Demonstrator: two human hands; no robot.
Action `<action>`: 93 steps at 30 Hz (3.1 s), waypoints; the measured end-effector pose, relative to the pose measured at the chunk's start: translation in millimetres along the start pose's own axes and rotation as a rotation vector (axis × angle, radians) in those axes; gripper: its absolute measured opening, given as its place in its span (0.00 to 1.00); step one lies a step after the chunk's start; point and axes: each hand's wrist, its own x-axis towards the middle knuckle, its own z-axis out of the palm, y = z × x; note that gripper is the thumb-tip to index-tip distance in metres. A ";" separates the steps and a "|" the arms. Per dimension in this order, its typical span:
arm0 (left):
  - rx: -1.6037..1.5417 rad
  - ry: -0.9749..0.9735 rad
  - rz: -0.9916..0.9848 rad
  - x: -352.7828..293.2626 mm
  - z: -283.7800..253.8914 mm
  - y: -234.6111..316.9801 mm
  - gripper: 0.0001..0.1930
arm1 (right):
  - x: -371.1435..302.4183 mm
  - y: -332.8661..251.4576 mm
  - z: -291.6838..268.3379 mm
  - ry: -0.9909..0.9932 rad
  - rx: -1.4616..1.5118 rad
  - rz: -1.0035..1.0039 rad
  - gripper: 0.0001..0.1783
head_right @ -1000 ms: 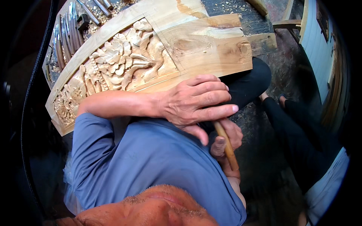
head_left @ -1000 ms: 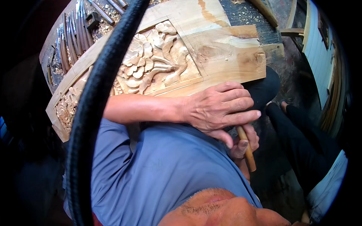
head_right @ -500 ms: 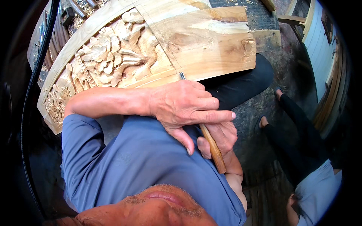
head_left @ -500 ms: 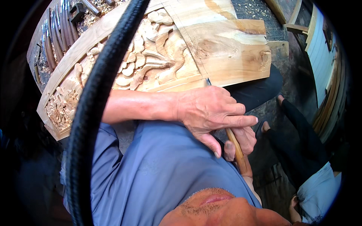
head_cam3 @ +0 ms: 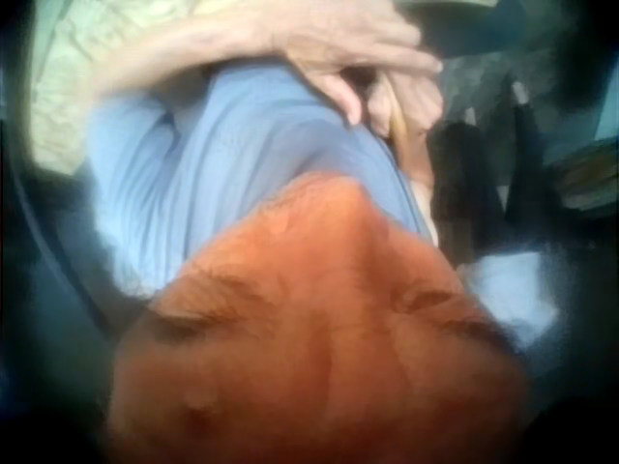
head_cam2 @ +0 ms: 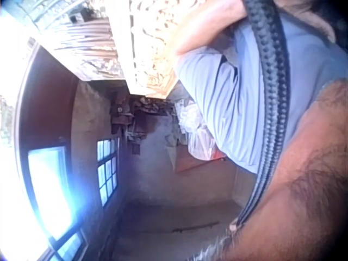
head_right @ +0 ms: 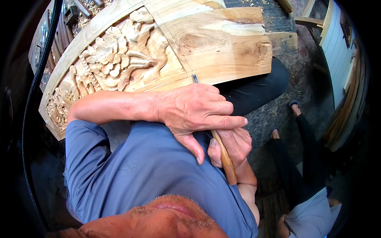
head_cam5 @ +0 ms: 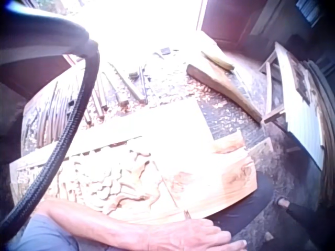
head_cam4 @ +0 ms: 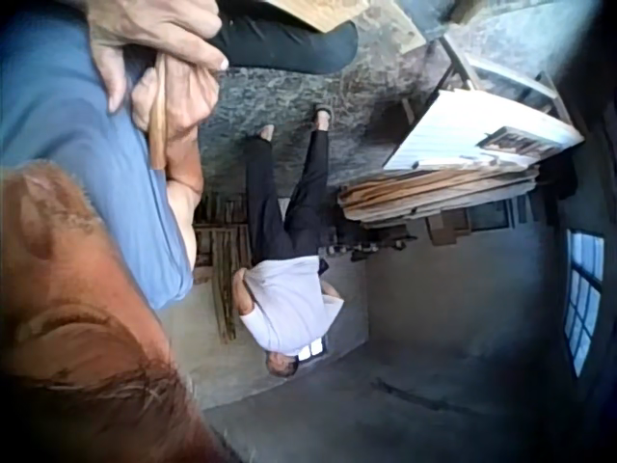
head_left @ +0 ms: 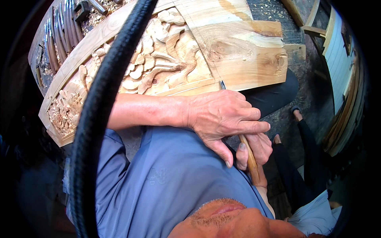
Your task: The person carves intricate floral designs into a large wooden panel using various chisels and a mallet.
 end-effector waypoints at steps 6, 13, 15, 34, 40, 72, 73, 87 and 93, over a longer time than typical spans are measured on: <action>-0.055 -0.014 0.029 2.3 -6.3 0.0 0.57 | 6.5 -13.7 -6.8 -0.065 -0.006 0.031 0.18; -0.123 -0.011 -0.047 3.2 -7.8 0.3 0.49 | 4.1 -1.1 3.8 -0.013 0.056 -0.032 0.20; -0.112 -0.014 -0.053 4.3 -8.1 -0.3 0.47 | 2.4 -1.3 6.0 0.008 0.080 -0.001 0.17; 0.003 0.008 -0.150 3.2 -8.6 6.1 0.33 | -2.2 13.9 19.0 -0.025 0.186 -0.019 0.09; -0.001 0.024 -0.019 3.9 -6.5 -2.7 0.38 | 2.0 8.8 25.7 0.070 0.128 -0.032 0.09; 0.379 -0.077 -0.066 22.9 -19.8 28.0 0.36 | -15.0 35.7 28.8 0.161 0.131 -0.158 0.21; 0.303 -0.147 -0.115 20.4 -10.7 19.3 0.38 | -16.7 38.1 23.8 0.111 0.106 -0.155 0.15; 0.089 -0.258 -0.008 14.5 -9.9 -4.1 0.56 | -20.4 31.3 24.5 0.191 0.127 -0.091 0.16; 0.068 -0.227 -0.040 9.7 -6.5 -0.8 0.58 | -5.3 24.7 19.3 0.130 0.104 -0.070 0.12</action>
